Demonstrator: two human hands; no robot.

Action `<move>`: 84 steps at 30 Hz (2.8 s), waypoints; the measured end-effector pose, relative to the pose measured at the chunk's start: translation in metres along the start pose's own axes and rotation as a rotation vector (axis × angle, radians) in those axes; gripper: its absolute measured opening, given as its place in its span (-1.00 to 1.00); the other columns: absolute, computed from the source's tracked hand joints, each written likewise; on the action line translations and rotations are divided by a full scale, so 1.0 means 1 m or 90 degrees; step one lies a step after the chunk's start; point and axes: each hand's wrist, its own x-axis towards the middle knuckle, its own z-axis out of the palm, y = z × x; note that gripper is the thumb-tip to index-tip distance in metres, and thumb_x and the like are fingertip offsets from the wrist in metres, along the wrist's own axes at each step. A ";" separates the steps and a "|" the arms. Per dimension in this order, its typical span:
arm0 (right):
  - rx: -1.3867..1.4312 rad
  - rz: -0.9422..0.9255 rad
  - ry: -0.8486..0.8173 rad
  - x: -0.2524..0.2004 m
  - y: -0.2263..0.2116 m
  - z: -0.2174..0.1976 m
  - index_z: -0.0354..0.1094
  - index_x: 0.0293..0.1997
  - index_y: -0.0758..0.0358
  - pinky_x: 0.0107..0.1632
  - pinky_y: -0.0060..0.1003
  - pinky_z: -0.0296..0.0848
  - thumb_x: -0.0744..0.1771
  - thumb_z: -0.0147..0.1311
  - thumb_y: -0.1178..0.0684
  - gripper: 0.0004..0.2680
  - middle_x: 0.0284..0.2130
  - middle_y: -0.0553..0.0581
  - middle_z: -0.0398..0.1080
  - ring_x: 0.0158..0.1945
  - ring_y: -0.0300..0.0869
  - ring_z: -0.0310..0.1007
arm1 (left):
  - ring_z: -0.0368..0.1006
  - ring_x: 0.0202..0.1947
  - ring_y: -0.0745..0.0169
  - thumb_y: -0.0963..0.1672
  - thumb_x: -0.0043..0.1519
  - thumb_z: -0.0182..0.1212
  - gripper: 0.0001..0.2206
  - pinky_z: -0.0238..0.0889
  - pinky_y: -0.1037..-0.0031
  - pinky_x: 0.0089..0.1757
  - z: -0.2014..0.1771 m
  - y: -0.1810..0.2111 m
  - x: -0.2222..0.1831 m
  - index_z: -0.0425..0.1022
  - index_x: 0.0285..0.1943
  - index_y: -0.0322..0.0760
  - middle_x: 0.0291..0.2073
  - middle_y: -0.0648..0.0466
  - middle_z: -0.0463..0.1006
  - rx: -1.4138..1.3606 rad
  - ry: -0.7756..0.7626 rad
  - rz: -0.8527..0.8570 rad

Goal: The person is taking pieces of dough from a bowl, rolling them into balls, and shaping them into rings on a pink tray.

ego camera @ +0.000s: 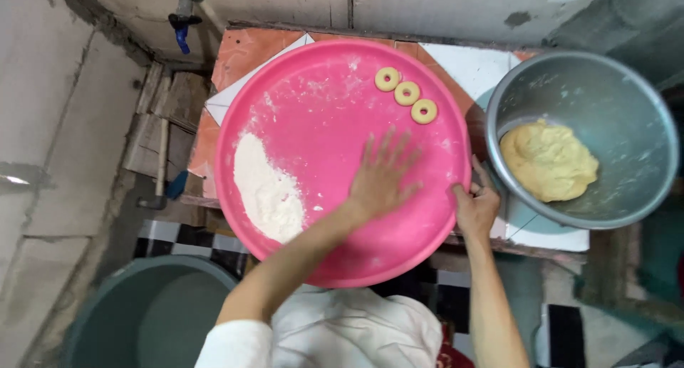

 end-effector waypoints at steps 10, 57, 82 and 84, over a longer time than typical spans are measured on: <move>0.017 0.027 -0.009 -0.009 -0.019 -0.001 0.30 0.37 -0.02 -0.22 -0.35 0.43 0.22 0.03 0.12 -0.49 -0.41 0.06 0.50 -0.35 -0.25 0.43 | -0.41 0.54 -0.44 0.29 0.24 -0.10 -0.18 -0.56 -0.39 0.31 -0.016 -0.064 -0.059 -0.11 0.63 -0.01 0.58 -0.19 -0.18 0.039 -0.034 -0.110; 0.028 0.073 -0.008 -0.009 -0.024 -0.002 0.32 0.35 0.00 -0.31 -0.24 0.48 0.23 0.03 0.14 -0.52 -0.34 0.21 0.56 -0.36 -0.12 0.50 | -0.41 0.55 -0.40 0.19 0.34 -0.29 -0.29 -0.45 -0.22 0.36 -0.042 -0.091 -0.023 -0.11 0.63 -0.13 0.54 -0.30 -0.11 0.039 -0.162 -0.214; 0.018 0.033 -0.015 -0.010 -0.013 -0.003 0.28 0.37 -0.02 -0.32 -0.33 0.43 0.24 0.02 0.14 -0.51 -0.38 0.15 0.52 -0.38 -0.19 0.45 | -0.17 0.54 -0.19 -0.20 0.01 0.41 0.02 -0.21 0.20 0.42 -0.028 -0.009 -0.075 -0.22 0.64 -0.03 0.49 -0.14 0.11 -0.114 -0.354 0.034; -0.002 0.006 -0.019 -0.021 -0.037 -0.006 0.27 0.38 0.04 -0.20 -0.33 0.44 0.25 0.05 0.13 -0.52 -0.35 0.18 0.51 -0.29 -0.15 0.44 | 0.35 0.30 -0.16 -0.08 0.38 -0.12 -0.65 0.17 0.17 0.28 -0.022 -0.025 -0.083 0.42 0.25 -0.30 0.25 -0.20 0.45 -0.606 -0.044 -0.140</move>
